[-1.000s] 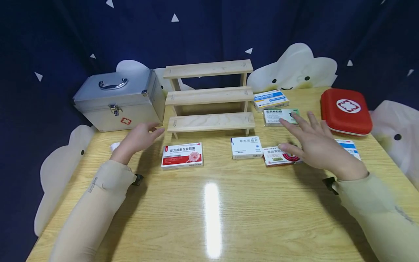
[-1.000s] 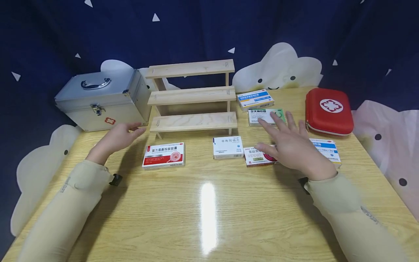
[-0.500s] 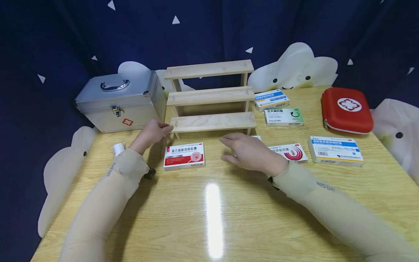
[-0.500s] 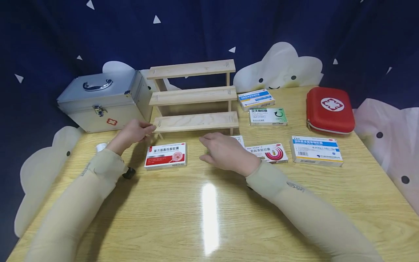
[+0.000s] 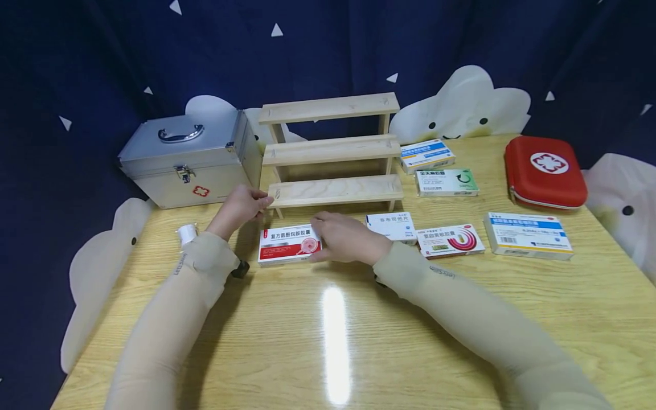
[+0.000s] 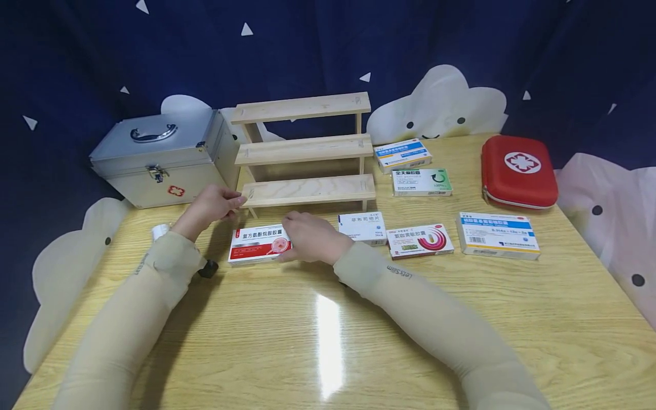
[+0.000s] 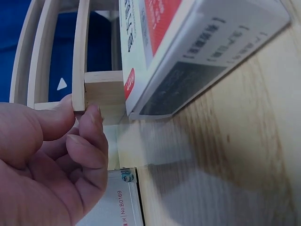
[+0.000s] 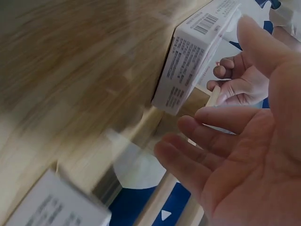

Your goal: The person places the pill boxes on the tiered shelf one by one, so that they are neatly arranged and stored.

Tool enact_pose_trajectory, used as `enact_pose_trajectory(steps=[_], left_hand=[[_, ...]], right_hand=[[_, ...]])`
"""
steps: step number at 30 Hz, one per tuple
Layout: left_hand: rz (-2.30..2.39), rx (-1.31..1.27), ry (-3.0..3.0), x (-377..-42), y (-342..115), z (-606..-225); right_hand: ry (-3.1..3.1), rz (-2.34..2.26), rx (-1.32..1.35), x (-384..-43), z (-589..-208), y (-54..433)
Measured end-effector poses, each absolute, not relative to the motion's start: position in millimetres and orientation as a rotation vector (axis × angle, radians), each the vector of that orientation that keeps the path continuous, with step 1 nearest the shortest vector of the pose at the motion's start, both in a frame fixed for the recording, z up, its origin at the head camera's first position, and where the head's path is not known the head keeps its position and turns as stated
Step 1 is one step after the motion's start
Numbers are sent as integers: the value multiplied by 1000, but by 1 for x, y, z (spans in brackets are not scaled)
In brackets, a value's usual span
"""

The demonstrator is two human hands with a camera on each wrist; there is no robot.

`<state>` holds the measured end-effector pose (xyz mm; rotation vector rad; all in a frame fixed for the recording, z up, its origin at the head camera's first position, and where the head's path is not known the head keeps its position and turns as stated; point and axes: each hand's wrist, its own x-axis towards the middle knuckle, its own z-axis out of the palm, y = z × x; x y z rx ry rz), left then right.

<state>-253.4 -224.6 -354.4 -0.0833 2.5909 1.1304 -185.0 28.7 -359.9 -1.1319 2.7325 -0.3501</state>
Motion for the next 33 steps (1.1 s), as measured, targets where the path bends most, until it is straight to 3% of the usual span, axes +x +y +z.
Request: enact_pose_trajectory(steps=[10,33], left_hand=[[1142,-92,2584,-254,-224,-356],[1165,-74,2579,-254,-223,-358]], right_hand=[[2681,-231,-993,-189,-369,12],[2727,-218,-976,-187,-376,13]])
